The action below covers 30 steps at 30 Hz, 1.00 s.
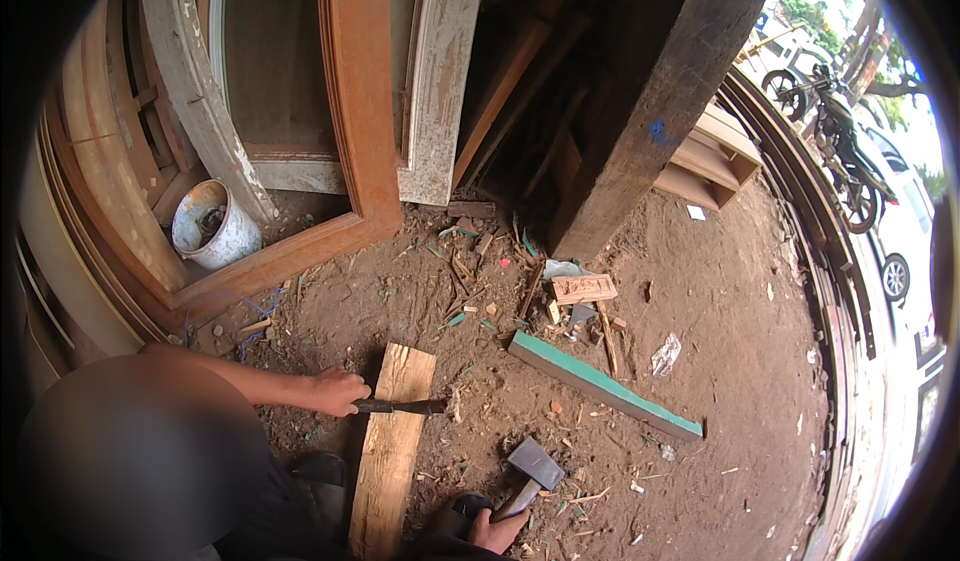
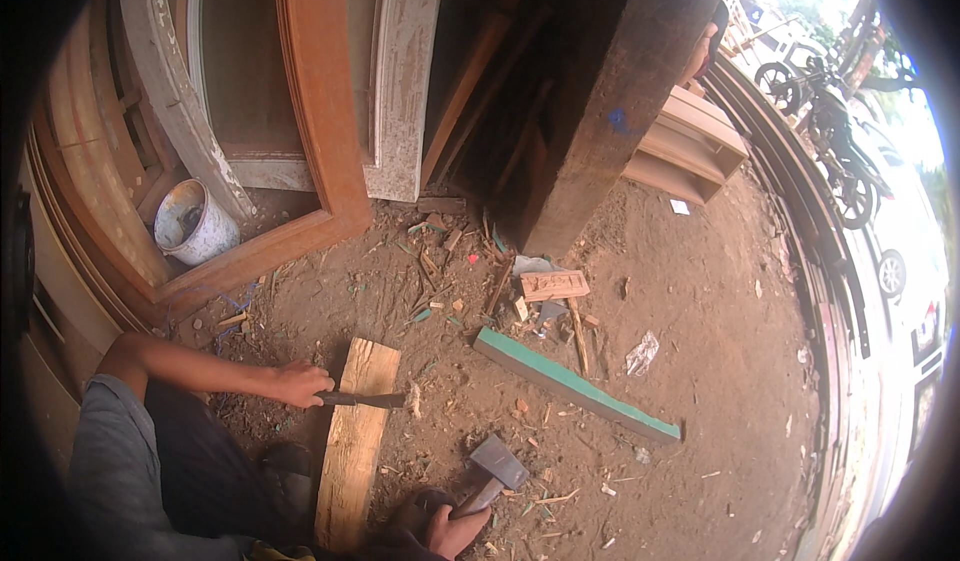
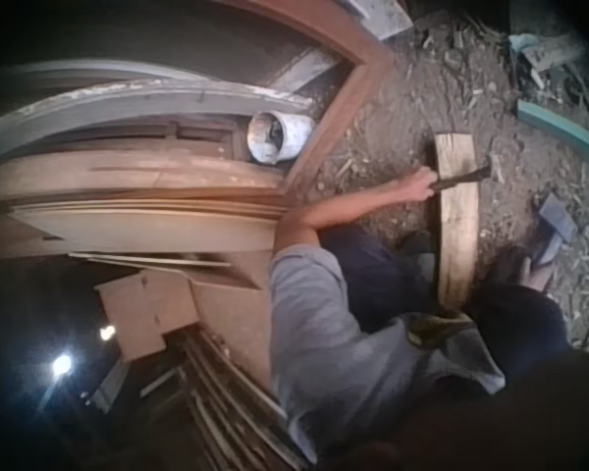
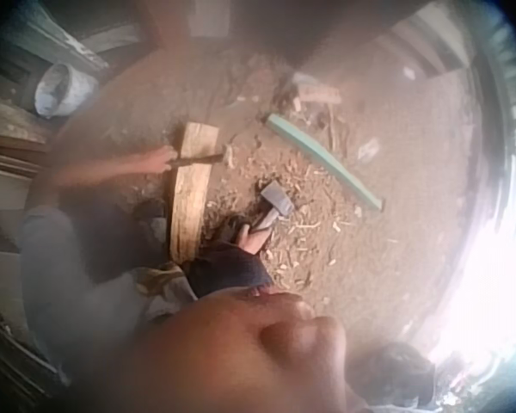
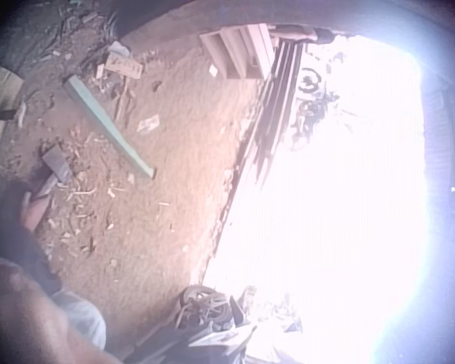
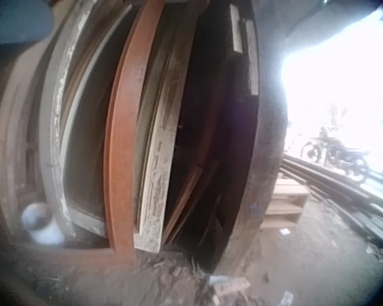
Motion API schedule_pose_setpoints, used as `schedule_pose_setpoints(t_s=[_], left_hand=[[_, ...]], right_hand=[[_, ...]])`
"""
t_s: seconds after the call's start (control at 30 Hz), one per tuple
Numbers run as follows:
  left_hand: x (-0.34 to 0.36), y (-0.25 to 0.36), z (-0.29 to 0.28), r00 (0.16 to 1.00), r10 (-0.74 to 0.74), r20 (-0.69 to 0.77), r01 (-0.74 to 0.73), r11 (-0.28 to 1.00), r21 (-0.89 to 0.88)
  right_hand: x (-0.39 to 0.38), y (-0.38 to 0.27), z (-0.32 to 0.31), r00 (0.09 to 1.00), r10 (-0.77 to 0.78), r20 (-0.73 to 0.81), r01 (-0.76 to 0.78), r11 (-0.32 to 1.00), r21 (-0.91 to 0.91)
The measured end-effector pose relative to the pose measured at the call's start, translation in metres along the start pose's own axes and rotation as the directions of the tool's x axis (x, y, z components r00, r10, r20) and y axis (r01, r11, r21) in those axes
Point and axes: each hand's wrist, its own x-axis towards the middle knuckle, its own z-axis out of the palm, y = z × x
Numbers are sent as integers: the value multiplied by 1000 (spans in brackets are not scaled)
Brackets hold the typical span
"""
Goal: The person uses a chisel and mallet to carve a groove into a wooden plank. They repeatedly strike the chisel to remove wood chips and clear debris from the cut.
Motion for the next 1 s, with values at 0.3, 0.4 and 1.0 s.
schedule_pose_setpoints(t_s=[0.3,0.4,1.0], left_hand=[[1,-2,0,1000,5,6,-5,1000,8],[2,-3,2,1000,5,7,-5,1000,21],[0,9,9,995,97,10,-96,968,233]], right_hand=[[3,19,4,999,-19,42,19,1000,-5],[5,24,7,996,-86,26,86,996,-29],[7,45,18,994,-100,-39,96,990,-101]])
